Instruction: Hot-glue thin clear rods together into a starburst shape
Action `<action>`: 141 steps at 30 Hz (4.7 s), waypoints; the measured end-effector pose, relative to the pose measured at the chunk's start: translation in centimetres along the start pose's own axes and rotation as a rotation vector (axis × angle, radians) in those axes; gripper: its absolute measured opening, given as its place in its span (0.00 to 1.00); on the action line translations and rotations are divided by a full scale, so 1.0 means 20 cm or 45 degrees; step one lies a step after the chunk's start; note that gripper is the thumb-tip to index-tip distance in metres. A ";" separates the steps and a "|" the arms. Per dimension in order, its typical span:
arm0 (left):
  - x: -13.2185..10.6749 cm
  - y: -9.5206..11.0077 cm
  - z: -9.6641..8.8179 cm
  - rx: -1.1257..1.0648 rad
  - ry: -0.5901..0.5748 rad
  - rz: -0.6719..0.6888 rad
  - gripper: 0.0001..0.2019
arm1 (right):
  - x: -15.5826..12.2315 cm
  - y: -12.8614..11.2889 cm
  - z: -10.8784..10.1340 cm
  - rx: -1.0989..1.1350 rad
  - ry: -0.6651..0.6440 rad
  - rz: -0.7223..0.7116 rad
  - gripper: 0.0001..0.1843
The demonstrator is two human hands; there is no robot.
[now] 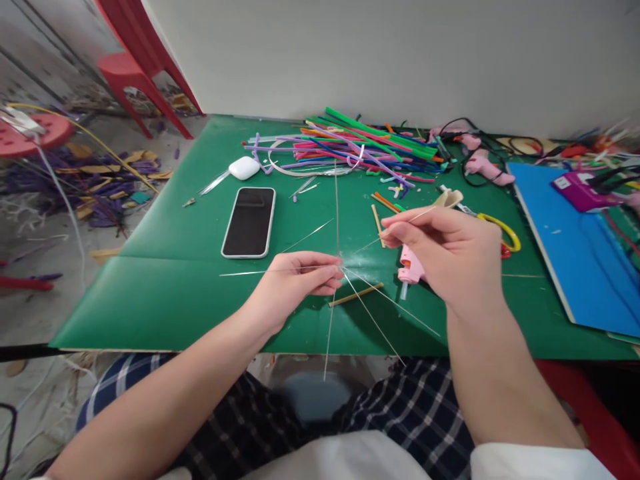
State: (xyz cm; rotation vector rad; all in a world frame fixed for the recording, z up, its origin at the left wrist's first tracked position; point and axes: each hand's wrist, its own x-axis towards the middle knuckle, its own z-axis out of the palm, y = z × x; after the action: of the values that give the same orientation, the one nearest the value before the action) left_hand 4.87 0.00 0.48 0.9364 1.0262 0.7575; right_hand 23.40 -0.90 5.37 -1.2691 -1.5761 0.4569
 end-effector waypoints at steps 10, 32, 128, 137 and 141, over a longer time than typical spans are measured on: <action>-0.01 0.02 -0.04 -0.081 -0.102 -0.044 0.14 | 0.00 0.00 0.01 -0.010 -0.063 0.020 0.03; -0.05 0.07 -0.07 -0.064 -0.155 0.016 0.26 | 0.00 -0.03 0.00 0.026 -0.065 0.091 0.04; -0.02 0.06 -0.19 0.200 -0.211 0.200 0.06 | -0.02 0.03 0.02 0.112 -0.417 0.043 0.05; -0.02 0.05 -0.18 0.196 -0.274 0.226 0.03 | -0.02 0.03 0.03 0.121 -0.438 0.068 0.06; -0.03 0.06 -0.15 0.143 -0.292 0.253 0.07 | -0.02 0.03 0.03 0.116 -0.450 0.042 0.05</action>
State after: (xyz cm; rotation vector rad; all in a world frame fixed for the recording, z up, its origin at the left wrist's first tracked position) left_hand 1.85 0.83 1.15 1.2061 0.7886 0.7418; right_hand 23.11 -0.93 4.43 -1.1917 -1.8050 0.7997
